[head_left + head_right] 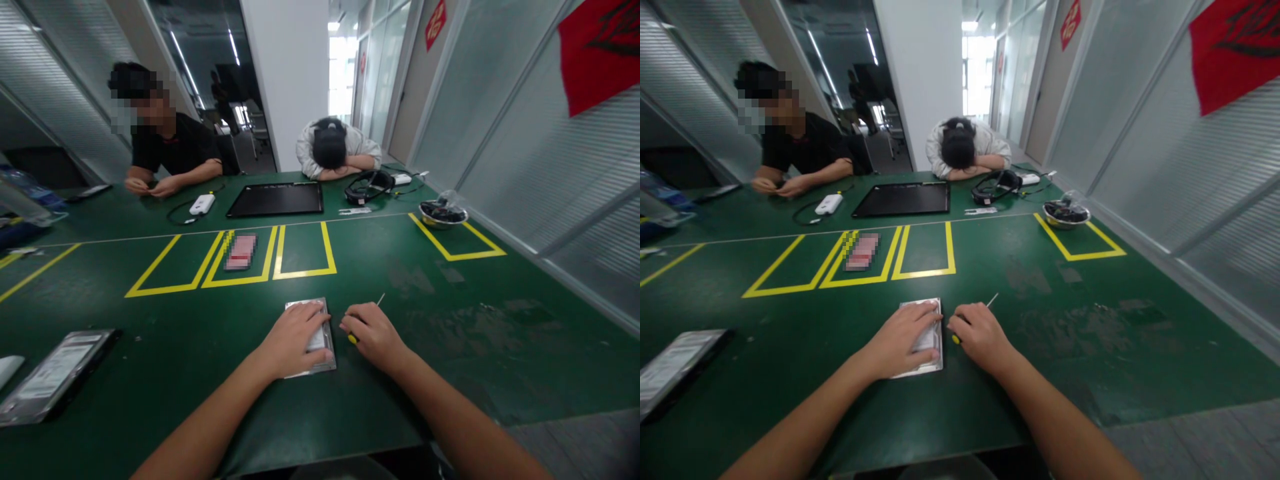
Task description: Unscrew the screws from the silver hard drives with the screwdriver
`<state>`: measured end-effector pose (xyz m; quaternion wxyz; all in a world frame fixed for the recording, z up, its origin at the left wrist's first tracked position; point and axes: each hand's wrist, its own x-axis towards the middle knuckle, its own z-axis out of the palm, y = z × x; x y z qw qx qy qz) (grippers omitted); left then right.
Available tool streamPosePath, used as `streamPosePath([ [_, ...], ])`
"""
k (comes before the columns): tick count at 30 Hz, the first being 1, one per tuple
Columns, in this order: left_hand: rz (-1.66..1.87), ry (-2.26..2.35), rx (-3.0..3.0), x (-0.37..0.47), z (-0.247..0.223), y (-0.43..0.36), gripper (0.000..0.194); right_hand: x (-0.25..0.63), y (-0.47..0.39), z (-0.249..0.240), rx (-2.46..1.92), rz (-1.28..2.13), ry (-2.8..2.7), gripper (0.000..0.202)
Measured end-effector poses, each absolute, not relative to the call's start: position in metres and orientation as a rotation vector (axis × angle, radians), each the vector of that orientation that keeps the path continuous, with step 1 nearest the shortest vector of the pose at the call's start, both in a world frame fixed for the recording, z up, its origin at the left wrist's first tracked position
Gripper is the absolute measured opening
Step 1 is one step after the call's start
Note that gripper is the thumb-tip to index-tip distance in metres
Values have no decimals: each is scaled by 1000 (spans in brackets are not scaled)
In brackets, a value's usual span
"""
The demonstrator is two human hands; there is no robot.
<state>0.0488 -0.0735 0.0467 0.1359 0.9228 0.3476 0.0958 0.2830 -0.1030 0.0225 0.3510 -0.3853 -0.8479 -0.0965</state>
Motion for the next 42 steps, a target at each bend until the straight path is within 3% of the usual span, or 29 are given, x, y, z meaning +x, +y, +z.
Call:
streamPosePath([
  [14, 474, 1287, 2613, 62, 40, -57, 38, 279, -101, 24, -1051, -248, -2213, 19],
  [20, 553, 1546, 2560, 69, 36, -49, 45, 280, -101, 22, -1083, -254, -2220, 15],
  [29, 511, 1593, 2547, 78, 41, -48, 33, 282, -98, 17, -1094, -264, -2226, 12],
  [42, 495, 1521, 2699, 78, 41, -51, 32, 283, -98, 15, -1093, -271, -2242, 10],
])
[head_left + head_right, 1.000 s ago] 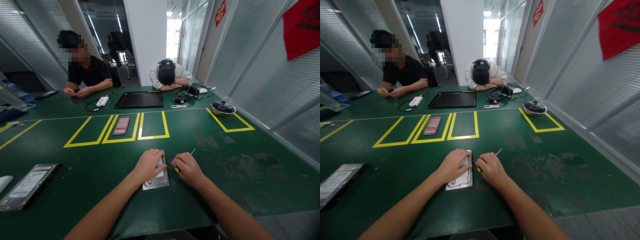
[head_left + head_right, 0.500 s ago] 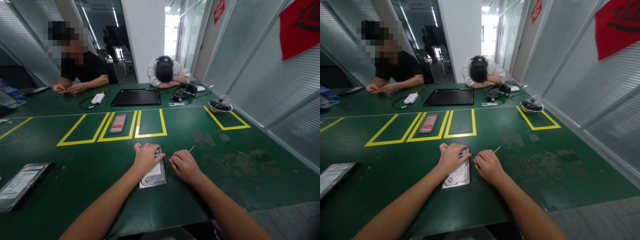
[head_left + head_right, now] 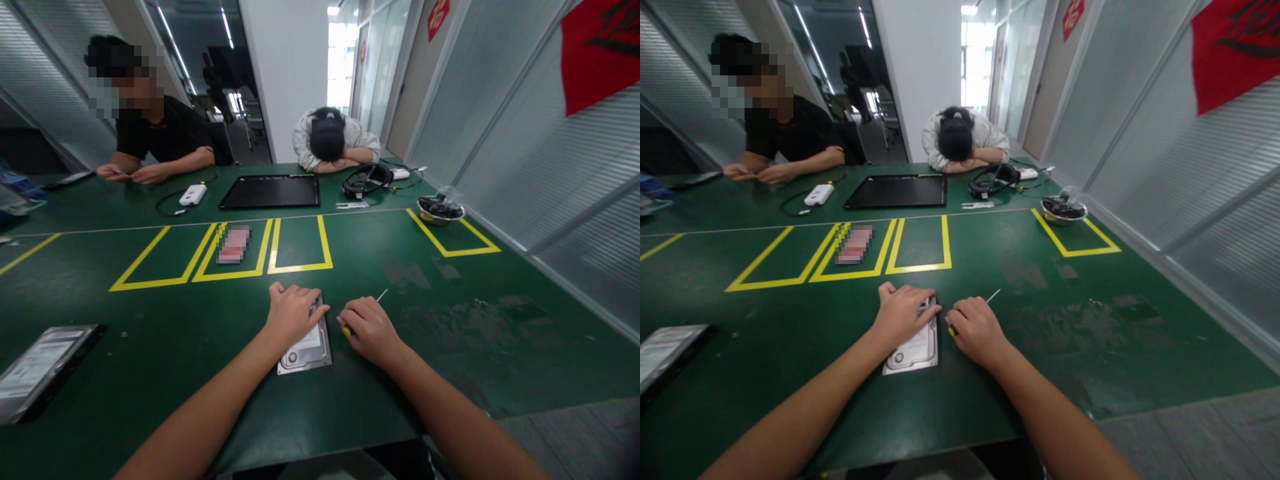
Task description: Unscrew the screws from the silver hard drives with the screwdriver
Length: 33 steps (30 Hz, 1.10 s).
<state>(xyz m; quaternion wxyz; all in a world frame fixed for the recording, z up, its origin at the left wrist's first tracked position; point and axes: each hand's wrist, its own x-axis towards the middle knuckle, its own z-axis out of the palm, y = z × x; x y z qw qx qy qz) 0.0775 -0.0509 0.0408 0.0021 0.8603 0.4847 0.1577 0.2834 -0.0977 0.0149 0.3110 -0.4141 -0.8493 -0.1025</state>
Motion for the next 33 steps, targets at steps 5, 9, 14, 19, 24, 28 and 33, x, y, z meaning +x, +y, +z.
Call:
streamPosePath([
  [5, 492, 1505, 2723, 78, 39, -51, 32, 283, -98, 16, -1084, -277, -2245, 9],
  [9, 499, 1514, 2714, 77, 38, -51, 32, 283, -99, 18, -1077, -284, -2248, 9],
  [14, 485, 1525, 2700, 77, 36, -51, 33, 281, -100, 19, -1065, -293, -2243, 10],
  [19, 463, 1576, 2664, 78, 37, -53, 40, 281, -100, 19, -1054, -286, -2238, 10],
  [24, 474, 1638, 2556, 78, 37, -64, 48, 283, -105, 20, -1041, -225, -2194, 19],
  [28, 519, 1597, 2542, 78, 33, -73, 44, 286, -106, 24, -988, -68, -2060, 45],
  [33, 579, 1589, 2526, 79, 28, -77, 42, 288, -98, 38, -1057, -140, -1891, 43],
])
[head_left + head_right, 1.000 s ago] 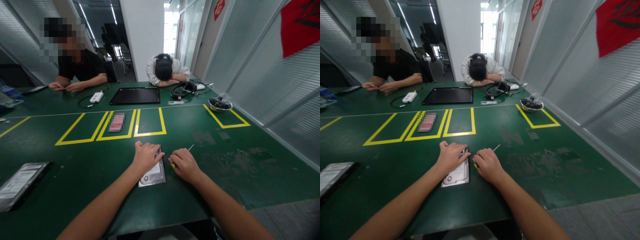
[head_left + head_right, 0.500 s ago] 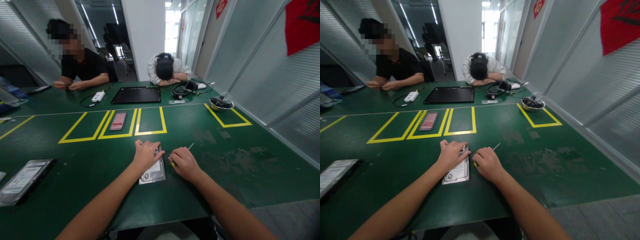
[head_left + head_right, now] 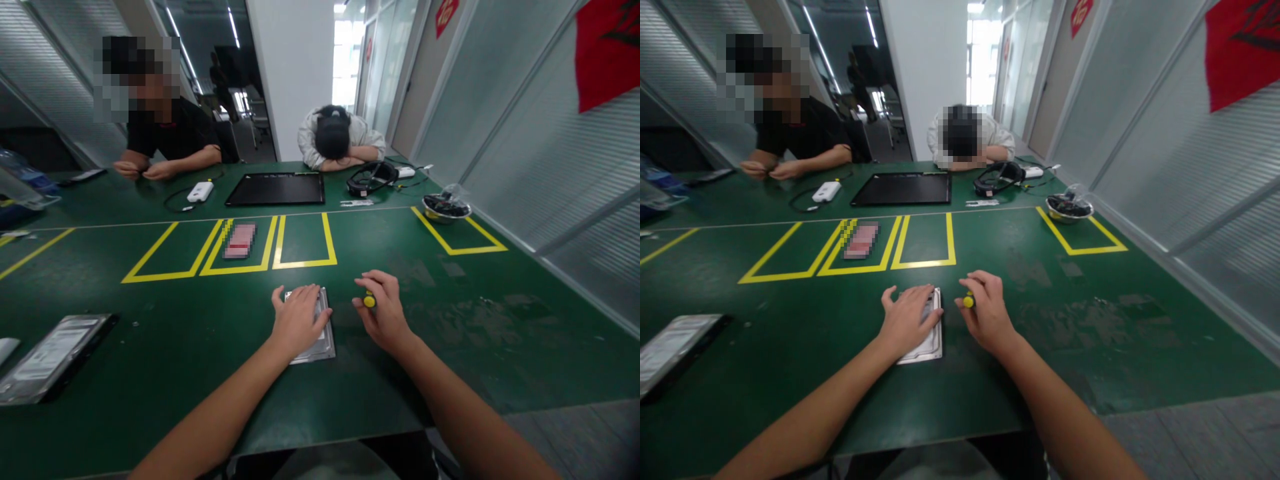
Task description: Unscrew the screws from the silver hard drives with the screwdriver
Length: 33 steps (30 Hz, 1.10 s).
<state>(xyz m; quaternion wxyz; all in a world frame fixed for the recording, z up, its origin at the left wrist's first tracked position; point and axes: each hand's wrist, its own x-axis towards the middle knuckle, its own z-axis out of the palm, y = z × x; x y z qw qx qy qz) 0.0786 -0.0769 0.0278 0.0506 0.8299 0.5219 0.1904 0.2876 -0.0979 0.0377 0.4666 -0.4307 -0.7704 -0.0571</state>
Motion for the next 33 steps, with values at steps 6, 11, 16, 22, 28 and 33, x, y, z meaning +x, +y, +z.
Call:
streamPosePath([
  [6, 584, 1599, 2533, 77, 26, -76, 43, 288, -90, 59, -1061, -62, -1775, 31],
  [11, 575, 1592, 2531, 78, 27, -74, 42, 281, -81, 72, -1103, 145, -1621, 20],
  [16, 568, 1605, 2578, 82, 26, -77, 42, 272, -65, 86, -1121, 313, -1404, 20],
  [22, 533, 1552, 2653, 79, 25, -74, 44, 269, -42, 102, -1083, 483, -1499, 33],
  [28, 571, 1565, 2635, 76, 23, -71, 44, 265, -31, 99, -1151, 243, -1607, 37],
  [33, 605, 1542, 2601, 76, 22, -72, 41, 261, -20, 78, -1085, 248, -1736, 47],
])
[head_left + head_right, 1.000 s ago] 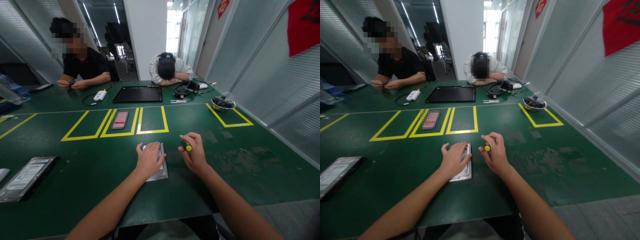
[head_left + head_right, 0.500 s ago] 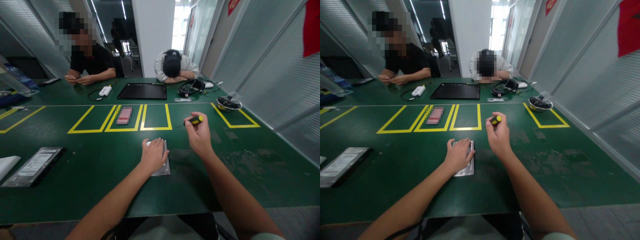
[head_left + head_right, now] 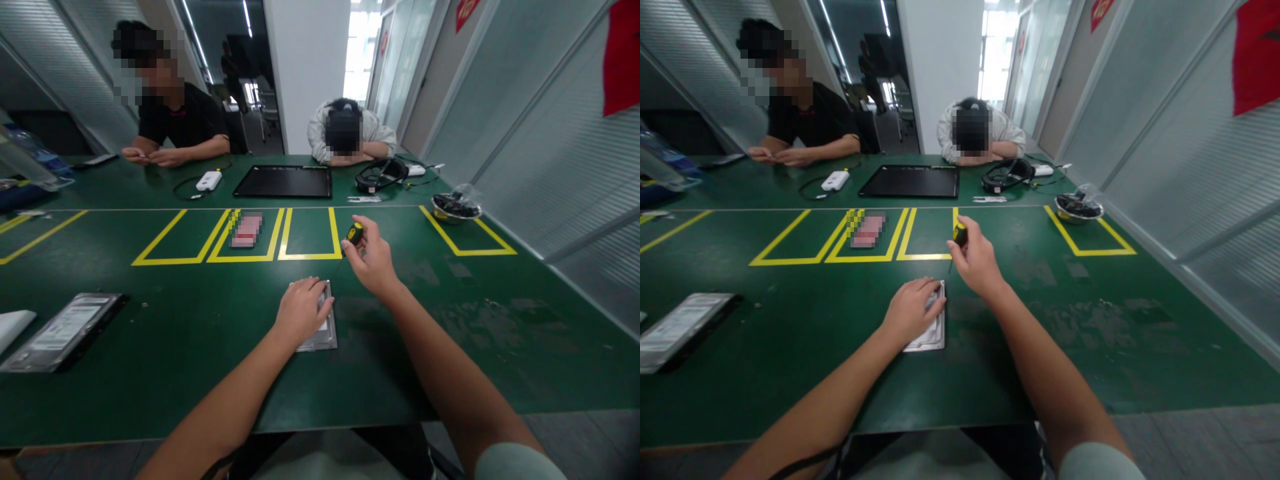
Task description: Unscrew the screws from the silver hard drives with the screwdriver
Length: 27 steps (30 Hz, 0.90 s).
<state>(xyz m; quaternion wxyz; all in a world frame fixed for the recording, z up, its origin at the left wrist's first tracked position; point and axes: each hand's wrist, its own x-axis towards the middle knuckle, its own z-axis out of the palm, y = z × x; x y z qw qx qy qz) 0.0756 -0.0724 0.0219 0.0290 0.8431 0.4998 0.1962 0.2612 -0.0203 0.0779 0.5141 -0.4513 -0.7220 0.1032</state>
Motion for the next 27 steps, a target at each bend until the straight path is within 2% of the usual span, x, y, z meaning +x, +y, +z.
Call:
streamPosePath([
  [8, 599, 1462, 2623, 75, 28, -70, 33, 252, -12, 64, -1062, 316, -1802, 43],
  [27, 589, 1457, 2622, 74, 29, -68, 30, 251, -12, 61, -1086, 282, -1858, 40],
])
